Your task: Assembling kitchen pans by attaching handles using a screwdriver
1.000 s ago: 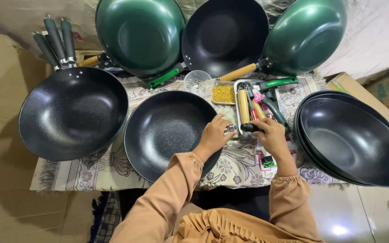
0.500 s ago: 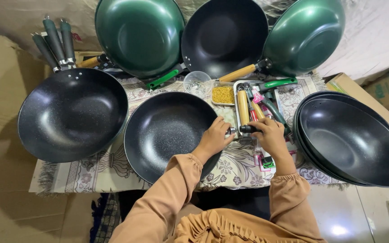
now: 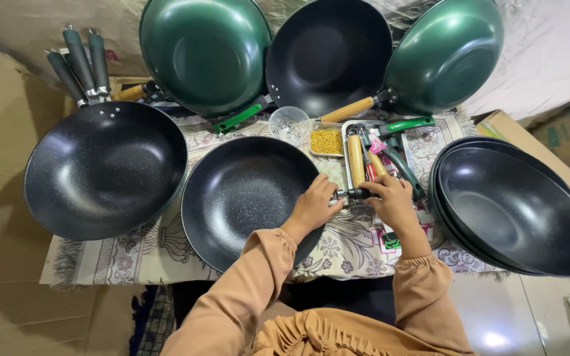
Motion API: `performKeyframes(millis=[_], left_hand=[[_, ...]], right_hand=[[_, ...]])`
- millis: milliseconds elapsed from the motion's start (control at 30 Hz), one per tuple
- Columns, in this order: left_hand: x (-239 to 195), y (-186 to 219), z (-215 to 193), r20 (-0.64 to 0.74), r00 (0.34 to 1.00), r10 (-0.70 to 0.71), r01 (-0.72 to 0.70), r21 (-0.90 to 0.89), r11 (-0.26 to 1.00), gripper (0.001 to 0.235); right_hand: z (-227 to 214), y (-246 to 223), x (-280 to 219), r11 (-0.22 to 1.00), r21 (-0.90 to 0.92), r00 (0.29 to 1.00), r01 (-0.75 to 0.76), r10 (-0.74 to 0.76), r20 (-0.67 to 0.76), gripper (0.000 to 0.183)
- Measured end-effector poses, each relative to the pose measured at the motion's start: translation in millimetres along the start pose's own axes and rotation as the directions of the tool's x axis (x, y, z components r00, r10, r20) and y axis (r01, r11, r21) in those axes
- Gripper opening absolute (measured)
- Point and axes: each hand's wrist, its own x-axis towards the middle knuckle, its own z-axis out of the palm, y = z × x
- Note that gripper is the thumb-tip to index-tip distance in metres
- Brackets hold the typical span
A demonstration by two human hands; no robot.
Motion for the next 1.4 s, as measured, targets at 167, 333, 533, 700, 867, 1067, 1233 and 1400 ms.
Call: performKeyframes(millis=[167,333,533,700,867,1067,1233,1400], left_hand=[[-0.6,-2.6,4.0,-0.002,1.0,-0.001,0.001,0.002,1.0,0.033],[-0.3,-2.3,2.0,0.011,1.0,-0.015,0.015,-0.002,1.0,0.033],[-0.3,-3.8,-2.3,0.039,0.999,-0.016,0.017,-0.021,1.0,0.033],[-1.2,-5.5,3.2,0.023,1.0,0.003,-0.002,-0.013,1.0,0.036],[-3.7,-11.7,11.4,0.023,1.0,0.006,-0.006,-0.018,1.0,0.04],[-2.9,-10.2,5.0,0.002,0.999,0.041,-0.041,-0.007,0.999,0.043],[-3.2,-12.5,12.7,-0.015,0.999,0.049,-0.049,0.002,0.999,0.041],[0.7,-11.3,12.6,-0.027,0.999,0.023,-0.023,0.016,1.0,0.038]], right_hand=[[-1.9,-3.4,3.3,1.0,-0.003,1.0,0.019,-0.019,-0.001,0.043],[-6.8,-16.0,8.1,0.999,0.005,0.999,0.034,-0.034,0.023,0.042],[-9.9,-18.9,12.8,0.998,-0.034,0.997,0.06,-0.058,0.051,0.044],[-13.5,-25.3,14.6,0.995,-0.043,0.995,0.088,-0.087,0.04,0.041],[-1.3,-29.8,17.2,0.993,-0.036,0.993,0.113,-0.112,0.025,0.045],[-12.4,-37.0,20.2,0.996,0.019,0.994,0.089,-0.09,0.057,0.057],[-23.3,-40.6,19.3,0.996,0.078,0.996,0.042,-0.048,0.075,0.074],[-39.9,-44.1,20.2,0.989,0.096,0.993,0.114,-0.115,0.009,0.058]])
